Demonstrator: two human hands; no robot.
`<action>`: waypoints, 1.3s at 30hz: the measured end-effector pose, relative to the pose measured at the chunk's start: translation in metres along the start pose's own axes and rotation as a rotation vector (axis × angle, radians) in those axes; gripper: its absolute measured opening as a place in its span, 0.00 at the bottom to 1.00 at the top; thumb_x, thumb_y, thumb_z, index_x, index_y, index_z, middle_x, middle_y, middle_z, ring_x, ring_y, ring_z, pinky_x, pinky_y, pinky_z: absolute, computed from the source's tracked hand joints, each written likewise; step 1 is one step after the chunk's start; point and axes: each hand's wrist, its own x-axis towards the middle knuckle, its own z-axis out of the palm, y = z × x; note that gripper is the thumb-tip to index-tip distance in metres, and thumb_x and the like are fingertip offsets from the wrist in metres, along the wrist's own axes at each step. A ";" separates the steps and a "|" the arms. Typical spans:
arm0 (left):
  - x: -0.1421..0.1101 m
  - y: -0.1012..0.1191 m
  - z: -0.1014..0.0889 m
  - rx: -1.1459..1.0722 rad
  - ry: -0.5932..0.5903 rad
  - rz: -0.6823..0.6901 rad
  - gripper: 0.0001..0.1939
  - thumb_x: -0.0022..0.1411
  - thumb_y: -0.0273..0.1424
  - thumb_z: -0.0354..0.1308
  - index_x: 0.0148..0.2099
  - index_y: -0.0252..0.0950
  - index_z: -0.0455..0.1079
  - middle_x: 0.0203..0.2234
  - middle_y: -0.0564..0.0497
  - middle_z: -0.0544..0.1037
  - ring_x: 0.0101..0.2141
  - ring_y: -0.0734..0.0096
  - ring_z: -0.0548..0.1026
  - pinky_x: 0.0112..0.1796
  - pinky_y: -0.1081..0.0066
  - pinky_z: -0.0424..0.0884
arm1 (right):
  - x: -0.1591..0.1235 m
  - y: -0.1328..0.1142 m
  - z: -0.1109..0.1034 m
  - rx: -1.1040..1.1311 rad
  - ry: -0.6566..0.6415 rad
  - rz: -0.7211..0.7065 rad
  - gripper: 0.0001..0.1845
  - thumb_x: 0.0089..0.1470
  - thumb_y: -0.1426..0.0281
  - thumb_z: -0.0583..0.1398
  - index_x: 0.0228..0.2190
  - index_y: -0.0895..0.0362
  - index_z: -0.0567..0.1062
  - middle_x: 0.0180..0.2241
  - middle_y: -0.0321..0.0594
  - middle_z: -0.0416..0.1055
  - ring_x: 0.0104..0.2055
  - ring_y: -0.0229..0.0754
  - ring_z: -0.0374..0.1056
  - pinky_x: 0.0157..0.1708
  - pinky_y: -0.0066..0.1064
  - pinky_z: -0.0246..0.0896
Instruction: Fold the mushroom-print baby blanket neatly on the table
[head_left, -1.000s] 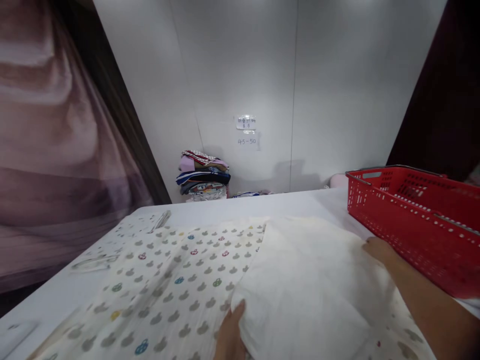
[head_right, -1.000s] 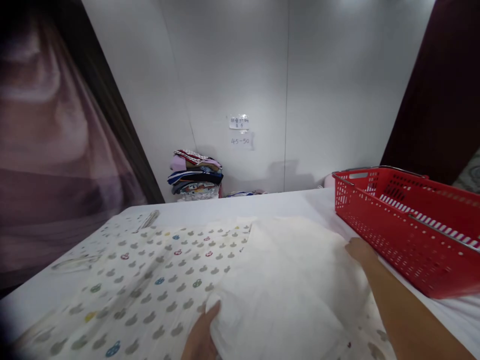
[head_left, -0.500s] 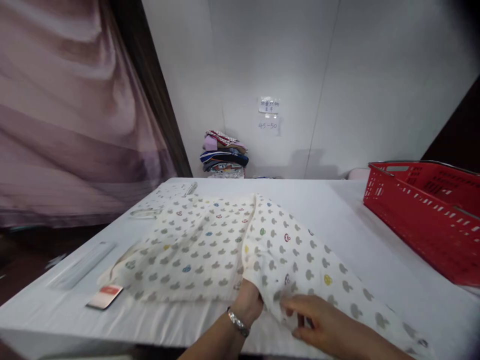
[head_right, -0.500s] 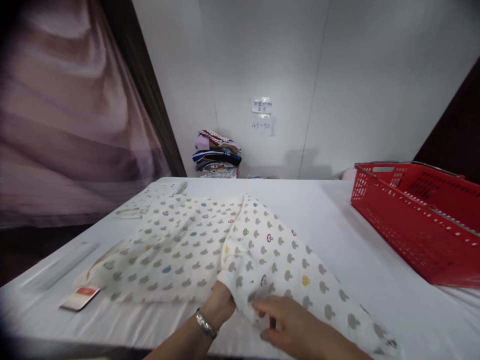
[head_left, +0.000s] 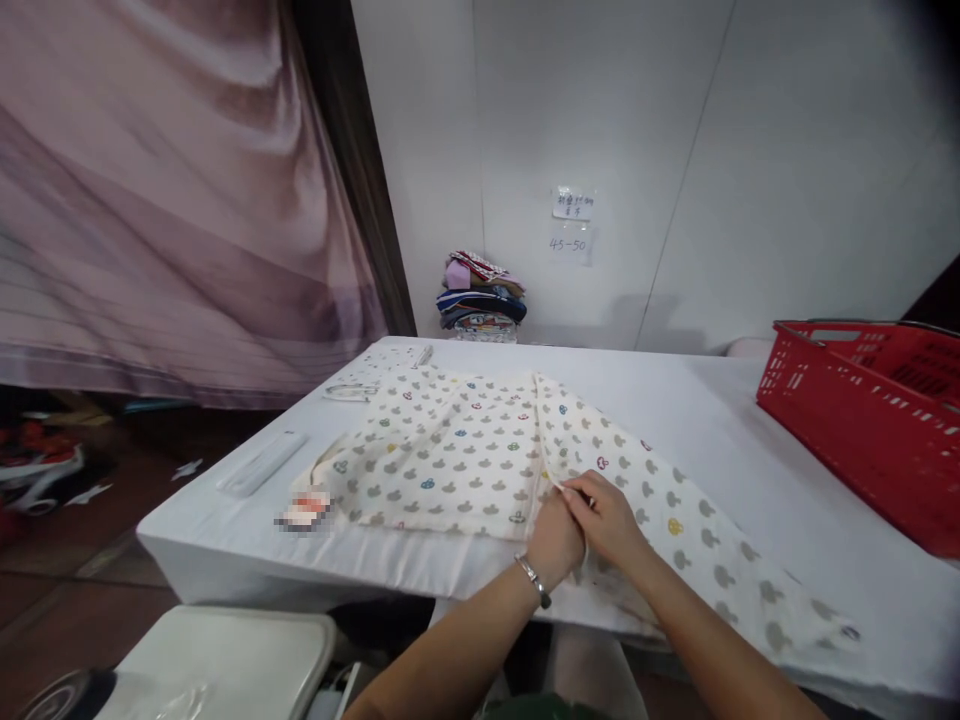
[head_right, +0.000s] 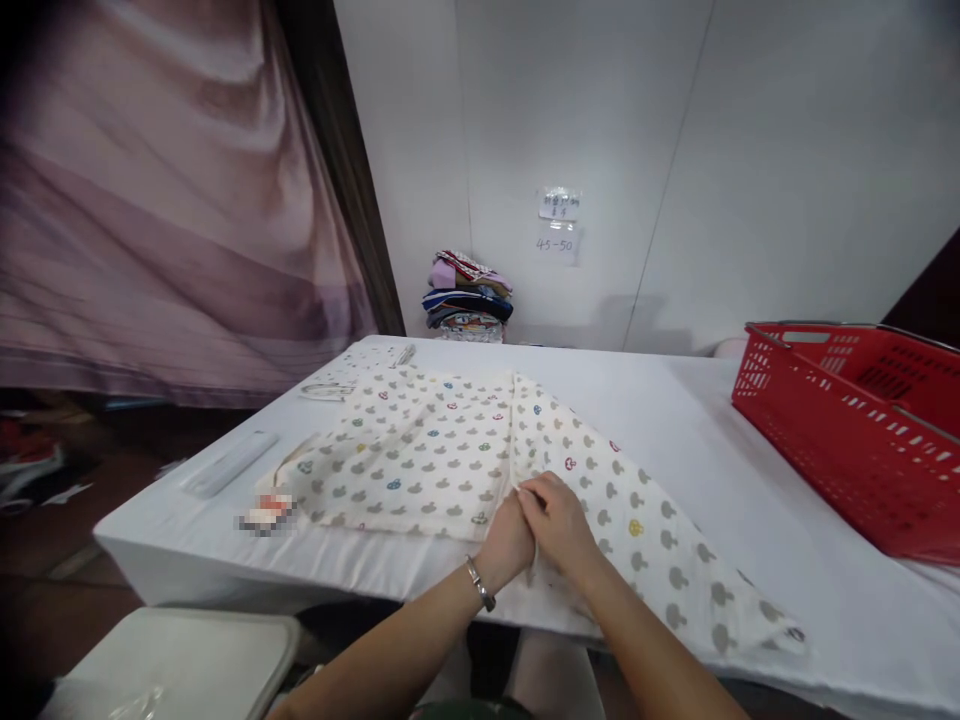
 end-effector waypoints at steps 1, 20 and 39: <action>-0.001 0.000 -0.002 -0.003 -0.002 -0.023 0.07 0.52 0.27 0.54 0.35 0.36 0.72 0.34 0.44 0.76 0.39 0.62 0.72 0.46 0.65 0.65 | 0.002 0.009 -0.004 0.093 0.050 0.068 0.11 0.49 0.62 0.56 0.28 0.53 0.76 0.29 0.37 0.70 0.34 0.44 0.66 0.36 0.34 0.60; -0.043 0.055 -0.030 -0.447 -0.034 -0.163 0.18 0.54 0.41 0.57 0.43 0.34 0.71 0.27 0.52 0.73 0.26 0.75 0.68 0.25 0.76 0.66 | -0.015 -0.032 -0.023 0.127 0.095 0.105 0.14 0.52 0.61 0.57 0.37 0.55 0.75 0.35 0.40 0.74 0.37 0.42 0.68 0.38 0.33 0.64; -0.056 0.082 -0.032 -0.555 -0.278 -0.175 0.21 0.48 0.23 0.51 0.47 0.36 0.65 0.28 0.52 0.76 0.31 0.69 0.74 0.34 0.71 0.69 | -0.054 -0.033 -0.030 -0.223 0.035 -0.180 0.31 0.55 0.71 0.52 0.60 0.52 0.55 0.57 0.43 0.60 0.57 0.48 0.59 0.54 0.45 0.58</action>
